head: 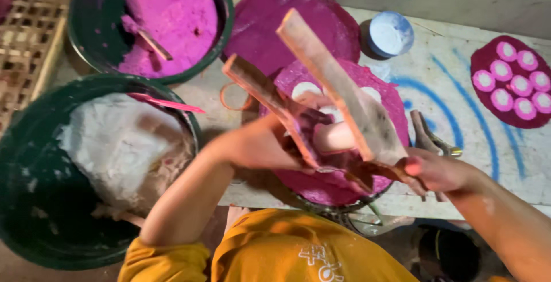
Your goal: The person uses a wooden extruder tool to form small white dough rings onto pink dough discs. They scoop white dough from a bowl into the extruder, press the handle to extrude the rings, and arrange them in patterns on pre-made pink discs.
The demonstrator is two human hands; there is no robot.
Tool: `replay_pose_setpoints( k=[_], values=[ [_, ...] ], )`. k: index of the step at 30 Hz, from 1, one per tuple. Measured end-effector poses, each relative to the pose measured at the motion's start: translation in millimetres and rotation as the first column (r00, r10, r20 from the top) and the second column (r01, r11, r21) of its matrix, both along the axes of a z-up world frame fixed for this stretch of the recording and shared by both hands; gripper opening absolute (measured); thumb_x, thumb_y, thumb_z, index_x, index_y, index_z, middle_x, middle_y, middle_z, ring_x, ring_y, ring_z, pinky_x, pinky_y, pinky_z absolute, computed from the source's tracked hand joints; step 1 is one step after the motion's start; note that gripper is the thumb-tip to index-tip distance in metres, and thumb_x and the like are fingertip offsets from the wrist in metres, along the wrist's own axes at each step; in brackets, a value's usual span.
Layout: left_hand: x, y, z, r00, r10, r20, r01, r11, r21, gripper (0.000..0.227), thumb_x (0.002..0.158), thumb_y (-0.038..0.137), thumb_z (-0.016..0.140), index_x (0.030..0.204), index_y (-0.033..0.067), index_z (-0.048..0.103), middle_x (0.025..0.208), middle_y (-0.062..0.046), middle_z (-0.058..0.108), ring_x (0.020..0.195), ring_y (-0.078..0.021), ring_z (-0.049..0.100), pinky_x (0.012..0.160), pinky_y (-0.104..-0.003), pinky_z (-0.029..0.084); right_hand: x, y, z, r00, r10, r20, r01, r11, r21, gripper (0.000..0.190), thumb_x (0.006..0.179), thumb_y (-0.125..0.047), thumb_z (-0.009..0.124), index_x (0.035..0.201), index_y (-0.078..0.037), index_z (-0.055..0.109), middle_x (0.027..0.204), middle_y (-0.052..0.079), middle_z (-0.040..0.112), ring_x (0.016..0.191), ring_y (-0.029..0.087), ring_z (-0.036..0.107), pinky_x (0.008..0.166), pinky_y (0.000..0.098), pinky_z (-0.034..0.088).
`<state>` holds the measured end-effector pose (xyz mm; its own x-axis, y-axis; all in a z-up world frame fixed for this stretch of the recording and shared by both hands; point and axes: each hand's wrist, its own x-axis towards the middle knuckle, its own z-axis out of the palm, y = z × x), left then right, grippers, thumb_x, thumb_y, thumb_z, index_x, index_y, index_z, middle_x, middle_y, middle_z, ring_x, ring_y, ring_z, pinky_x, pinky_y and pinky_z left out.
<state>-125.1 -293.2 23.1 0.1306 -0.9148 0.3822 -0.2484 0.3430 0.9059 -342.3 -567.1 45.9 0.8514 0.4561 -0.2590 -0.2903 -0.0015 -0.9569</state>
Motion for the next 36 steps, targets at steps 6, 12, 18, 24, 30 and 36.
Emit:
replay_pose_setpoints(
  k=[6,12,18,24,30,36],
  values=[
    [-22,-79,-46,0.395,-0.53,-0.75,-0.011,0.814,-0.581,0.071,0.088,0.042,0.065,0.152,0.0174,0.049,0.137,-0.006,0.057,0.143,-0.0291,0.049,0.113,-0.038,0.04,-39,-40,-45,0.945,-0.016,-0.328,0.057,0.991,0.118,0.079,0.099,-0.065,0.046,0.141,0.002,0.055,0.117,0.011,0.063,0.1,0.022,0.056,0.094,0.038,0.046],
    [-31,-139,-124,0.149,-0.517,-0.843,-0.223,0.813,-0.538,0.027,0.094,0.035,0.053,0.11,0.0131,0.055,0.095,0.0,0.053,0.101,-0.0192,0.053,0.112,-0.041,0.041,-41,-75,-53,0.87,-0.177,-0.461,0.098,0.977,-0.19,0.072,0.095,-0.063,0.036,0.124,-0.004,0.065,0.104,0.008,0.068,0.096,0.019,0.061,0.089,0.0368,0.05],
    [-16,-153,-164,0.103,-0.564,-0.819,-0.246,0.784,-0.57,0.029,0.093,0.044,0.051,0.096,0.0159,0.046,0.088,0.001,0.05,0.092,-0.018,0.054,0.102,-0.043,0.046,-41,-70,-99,0.908,-0.269,-0.321,0.053,0.835,-0.548,0.081,0.091,-0.072,0.026,0.107,-0.008,0.073,0.091,0.005,0.072,0.088,0.016,0.067,0.083,0.0328,0.056],
    [-12,-144,-173,0.137,-0.525,-0.84,-0.238,0.806,-0.542,0.03,0.097,0.045,0.046,0.097,0.0147,0.047,0.087,0.001,0.048,0.089,-0.0176,0.054,0.094,-0.044,0.049,-43,-55,-113,0.919,-0.26,-0.298,0.07,0.849,-0.524,0.086,0.093,-0.075,0.025,0.095,-0.004,0.074,0.078,0.005,0.065,0.076,0.017,0.06,0.071,0.0347,0.051],
    [-4,-148,-152,0.178,-0.513,-0.84,-0.233,0.807,-0.543,0.033,0.096,0.045,0.047,0.094,0.0129,0.049,0.084,0.0,0.048,0.086,-0.0187,0.054,0.089,-0.044,0.052,-48,-82,-133,0.912,-0.305,-0.273,0.086,0.796,-0.599,0.078,0.095,-0.072,0.031,0.103,-0.006,0.071,0.077,0.005,0.062,0.073,0.018,0.058,0.067,0.0334,0.047],
    [42,-128,-101,0.402,-0.488,-0.775,-0.121,0.81,-0.573,0.03,0.094,0.043,0.048,0.096,0.0128,0.05,0.084,-0.002,0.049,0.084,-0.0182,0.054,0.09,-0.04,0.051,-18,-96,-144,0.954,-0.258,-0.153,0.179,0.9,-0.398,0.087,0.091,-0.078,0.039,0.143,-0.01,0.055,0.124,0.005,0.07,0.099,0.015,0.06,0.074,0.0327,0.047]
  ],
)
